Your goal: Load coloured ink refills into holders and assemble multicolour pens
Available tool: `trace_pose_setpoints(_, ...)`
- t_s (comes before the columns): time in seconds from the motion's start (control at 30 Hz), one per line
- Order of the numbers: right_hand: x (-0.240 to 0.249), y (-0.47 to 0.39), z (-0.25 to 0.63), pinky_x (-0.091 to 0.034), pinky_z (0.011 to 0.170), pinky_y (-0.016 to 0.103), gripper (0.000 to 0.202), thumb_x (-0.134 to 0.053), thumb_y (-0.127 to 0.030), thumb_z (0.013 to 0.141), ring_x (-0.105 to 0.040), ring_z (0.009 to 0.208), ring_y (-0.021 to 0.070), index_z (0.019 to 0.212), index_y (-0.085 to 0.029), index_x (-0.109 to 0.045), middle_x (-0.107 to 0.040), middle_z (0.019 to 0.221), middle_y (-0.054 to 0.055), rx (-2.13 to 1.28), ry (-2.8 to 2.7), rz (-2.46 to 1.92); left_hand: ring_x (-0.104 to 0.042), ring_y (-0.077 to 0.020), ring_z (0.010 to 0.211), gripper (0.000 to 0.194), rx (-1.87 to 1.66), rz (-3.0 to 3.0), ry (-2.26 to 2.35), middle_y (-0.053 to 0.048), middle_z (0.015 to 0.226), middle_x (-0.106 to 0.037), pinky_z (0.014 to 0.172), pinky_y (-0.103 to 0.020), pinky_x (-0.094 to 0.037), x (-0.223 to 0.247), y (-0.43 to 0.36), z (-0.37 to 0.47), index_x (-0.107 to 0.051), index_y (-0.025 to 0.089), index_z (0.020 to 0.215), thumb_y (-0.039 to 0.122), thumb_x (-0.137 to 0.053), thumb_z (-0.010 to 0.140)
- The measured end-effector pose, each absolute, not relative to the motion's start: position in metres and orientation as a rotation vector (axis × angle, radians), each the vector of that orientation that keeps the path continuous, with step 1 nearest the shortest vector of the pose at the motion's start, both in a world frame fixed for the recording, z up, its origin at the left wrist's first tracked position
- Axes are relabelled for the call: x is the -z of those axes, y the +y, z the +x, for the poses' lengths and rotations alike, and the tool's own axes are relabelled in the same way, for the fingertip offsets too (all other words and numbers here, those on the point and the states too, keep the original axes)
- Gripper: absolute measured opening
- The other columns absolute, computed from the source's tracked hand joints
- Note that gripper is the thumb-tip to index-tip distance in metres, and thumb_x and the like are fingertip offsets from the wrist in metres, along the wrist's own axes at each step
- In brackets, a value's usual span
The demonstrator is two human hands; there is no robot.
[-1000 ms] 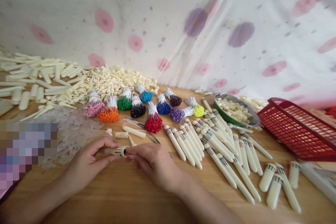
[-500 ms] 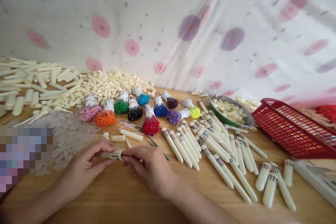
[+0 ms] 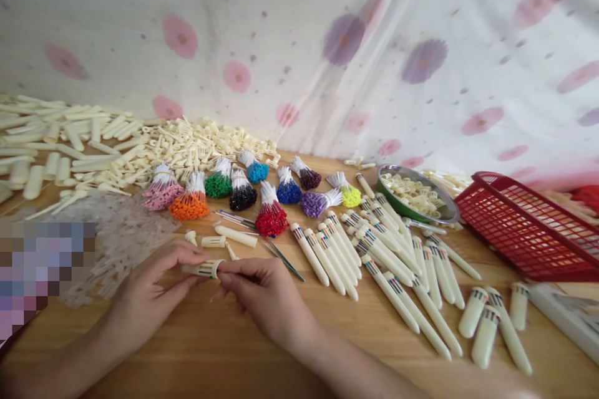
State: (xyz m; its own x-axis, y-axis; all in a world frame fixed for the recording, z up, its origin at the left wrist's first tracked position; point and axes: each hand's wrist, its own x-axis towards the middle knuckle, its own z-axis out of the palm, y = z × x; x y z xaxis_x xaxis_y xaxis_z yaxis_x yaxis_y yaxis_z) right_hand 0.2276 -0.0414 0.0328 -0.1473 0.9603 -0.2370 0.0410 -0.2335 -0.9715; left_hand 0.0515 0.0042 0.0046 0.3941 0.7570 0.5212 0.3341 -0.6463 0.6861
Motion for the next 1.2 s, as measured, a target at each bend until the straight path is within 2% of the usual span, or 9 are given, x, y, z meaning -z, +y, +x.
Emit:
trace_pose_setpoints(0.13,-0.032,-0.039,0.225,-0.020,0.035,0.017,0.040,-0.071,-0.046,0.061,-0.033,0.038,0.0027,0.085,-0.014,-0.069,-0.064,0.062,0.001,-1.672,-0.877,-1.293,-0.062,-0.0136,0.081,0.023,-1.232,2.272,0.924,-0.001,0.083,-0.062,0.070,-0.022,-0.051,-0.008,0.004,0.051,-0.058,0.022,0.084,0.002,-0.049,0.075)
trace_pose_setpoints(0.2,-0.030,-0.038,0.225,-0.018,0.035,0.017,0.040,-0.072,-0.045,0.060,-0.032,0.038,0.0027,0.084,-0.014,-0.068,-0.064,0.062,0.002,-1.678,-0.835,-1.291,-0.062,-0.0135,0.081,0.024,-1.253,2.308,0.914,-0.001,0.083,-0.062,0.072,-0.022,-0.051,-0.008,0.004,0.051,-0.058,0.021,0.085,0.001,-0.049,0.074)
trace_pose_setpoints(0.43,-0.024,-0.039,0.230,-0.030,0.047,0.019,0.022,-0.055,-0.030,0.080,-0.038,0.050,0.0060,0.070,-0.015,-0.069,-0.060,0.061,-0.001,-1.257,-1.420,-1.374,-0.062,-0.0143,0.078,0.019,-1.254,2.252,0.926,-0.001,0.081,-0.063,0.069,-0.022,-0.052,-0.005,0.004,0.054,-0.059,0.022,0.082,0.005,-0.054,0.074)
trace_pose_setpoints(0.67,-0.028,-0.040,0.237,-0.037,0.046,0.019,0.026,-0.052,-0.036,0.084,-0.042,0.048,0.0071,0.091,-0.017,-0.068,-0.065,0.069,0.001,-1.142,-1.462,-1.308,-0.062,-0.0150,0.077,0.013,-1.081,1.891,1.017,0.001,0.080,-0.064,0.067,-0.023,-0.050,0.002,0.006,0.053,-0.061,0.023,0.079,0.013,-0.061,0.071)
trace_pose_setpoints(0.77,-0.034,-0.038,0.249,-0.039,0.050,0.020,0.022,-0.048,-0.031,0.087,-0.048,0.051,0.0083,0.088,-0.017,-0.065,-0.064,0.069,0.001,-0.869,-1.670,-1.431,-0.063,-0.0153,0.078,0.012,-0.997,1.700,0.959,0.001,0.079,-0.065,0.071,-0.025,-0.049,0.002,0.011,0.050,-0.060,0.023,0.076,0.016,-0.066,0.069)
trace_pose_setpoints(0.9,-0.034,-0.034,0.273,-0.043,0.064,0.026,0.010,-0.055,-0.026,0.084,-0.058,0.074,0.0162,0.087,-0.018,-0.061,-0.064,0.081,0.003,-0.314,-2.165,-1.718,-0.061,-0.0170,0.086,0.017,-1.033,1.496,0.865,0.001,0.079,-0.064,0.076,-0.027,-0.047,0.002,0.019,0.045,-0.059,0.021,0.073,0.014,-0.071,0.063)
trace_pose_setpoints(1.0,-0.019,-0.033,0.285,-0.044,0.070,0.031,0.022,-0.064,-0.029,0.078,-0.058,0.086,0.0231,0.093,-0.016,-0.057,-0.064,0.089,0.008,-0.009,-2.354,-1.850,-0.060,-0.0158,0.086,0.016,-1.044,1.410,0.757,0.001,0.077,-0.064,0.078,-0.027,-0.046,0.003,0.022,0.044,-0.059,0.021,0.070,0.012,-0.071,0.064)
trace_pose_setpoints(1.1,0.002,-0.034,0.291,-0.044,0.069,0.032,0.018,-0.061,-0.029,0.080,-0.059,0.081,0.0227,0.088,-0.015,-0.055,-0.063,0.086,0.009,0.167,-2.384,-1.917,-0.060,-0.0145,0.086,0.016,-1.035,1.389,0.671,0.002,0.078,-0.064,0.085,-0.028,-0.044,0.004,0.022,0.045,-0.060,0.022,0.071,0.012,-0.071,0.065)
trace_pose_setpoints(1.2,0.015,-0.034,0.294,-0.043,0.067,0.030,0.007,-0.052,-0.019,0.085,-0.059,0.076,0.0204,0.078,-0.017,-0.051,-0.062,0.080,0.007,0.189,-2.363,-1.932,-0.060,-0.0148,0.089,0.017,-1.045,1.424,0.641,0.002,0.078,-0.065,0.094,-0.032,-0.038,0.005,0.021,0.047,-0.061,0.023,0.072,0.012,-0.072,0.065)
